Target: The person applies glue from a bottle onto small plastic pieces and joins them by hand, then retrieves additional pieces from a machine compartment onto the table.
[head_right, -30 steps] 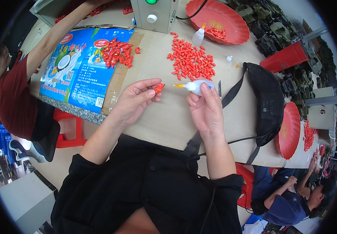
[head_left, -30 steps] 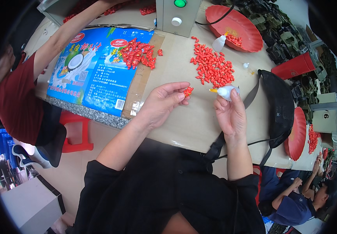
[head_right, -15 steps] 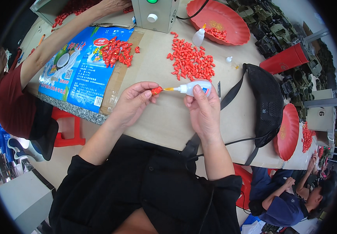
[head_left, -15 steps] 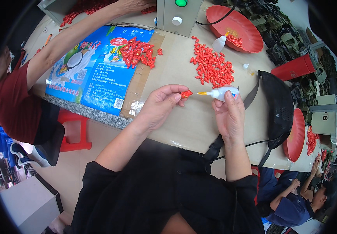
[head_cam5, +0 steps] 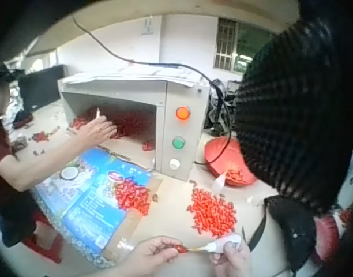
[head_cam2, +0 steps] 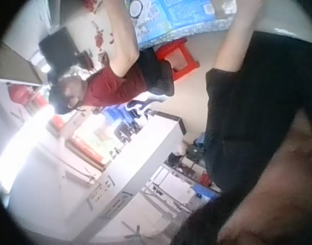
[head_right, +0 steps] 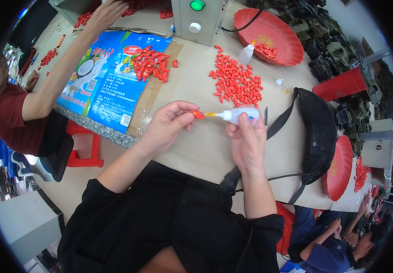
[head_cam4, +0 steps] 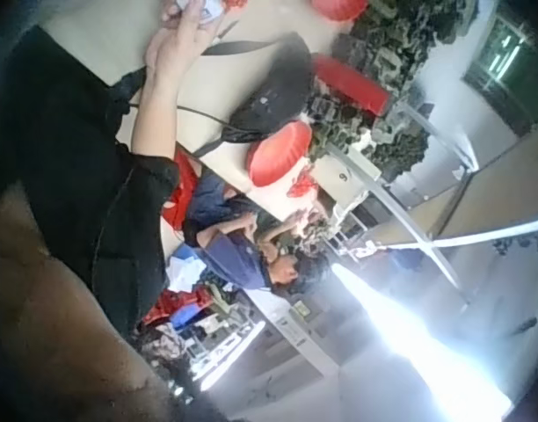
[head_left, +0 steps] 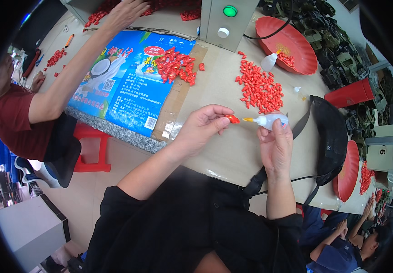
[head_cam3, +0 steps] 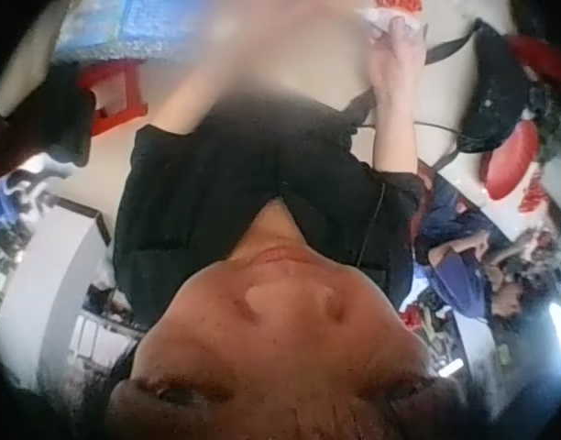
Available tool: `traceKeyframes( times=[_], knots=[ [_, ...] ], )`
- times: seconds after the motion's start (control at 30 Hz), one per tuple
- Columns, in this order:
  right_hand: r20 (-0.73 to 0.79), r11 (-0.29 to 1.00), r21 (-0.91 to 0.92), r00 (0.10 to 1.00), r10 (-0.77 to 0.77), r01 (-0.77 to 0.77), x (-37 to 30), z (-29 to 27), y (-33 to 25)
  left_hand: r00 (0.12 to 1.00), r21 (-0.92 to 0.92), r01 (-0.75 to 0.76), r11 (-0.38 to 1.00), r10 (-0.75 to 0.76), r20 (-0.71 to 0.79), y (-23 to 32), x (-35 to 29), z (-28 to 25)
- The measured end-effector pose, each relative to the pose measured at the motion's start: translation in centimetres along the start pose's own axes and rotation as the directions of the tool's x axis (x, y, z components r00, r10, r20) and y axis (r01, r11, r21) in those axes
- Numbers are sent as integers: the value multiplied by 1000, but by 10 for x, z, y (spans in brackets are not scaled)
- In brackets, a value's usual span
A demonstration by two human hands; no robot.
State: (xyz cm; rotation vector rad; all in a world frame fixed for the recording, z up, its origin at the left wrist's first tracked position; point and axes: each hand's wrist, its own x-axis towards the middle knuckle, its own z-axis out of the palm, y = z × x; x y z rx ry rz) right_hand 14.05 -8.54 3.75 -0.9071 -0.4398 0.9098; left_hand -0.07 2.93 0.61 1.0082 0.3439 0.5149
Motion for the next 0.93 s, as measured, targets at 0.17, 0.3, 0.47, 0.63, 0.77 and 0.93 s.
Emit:
traceKeyframes(
  times=[0.17, 0.3, 0.47, 0.63, 0.77, 0.93],
  knots=[
    [-20, 995, 97, 999, 31, -29, -1, -1, -3, 997, 61, 61, 996, -63, 31, 10, 2, 2],
    [-28, 994, 107, 999, 19, -15, 0, -1, -3, 993, -134, 120, 984, -122, -4, 16, 2, 2],
    [26, 974, 204, 995, 97, -100, 0, -1, -1, 996, 20, 84, 996, -85, 19, 7, 7, 4],
    [109, 952, 268, 986, 125, -150, 1, 2, 5, 996, 251, 46, 967, -64, 64, 0, 5, 14],
    [157, 951, 264, 980, 124, -163, 1, 0, 7, 998, 238, -9, 971, -8, 68, -3, 2, 18],
    [89, 982, 169, 994, 69, -83, -1, -5, 3, 968, 538, -251, 805, 204, 147, 7, 4, 0]
  ],
)
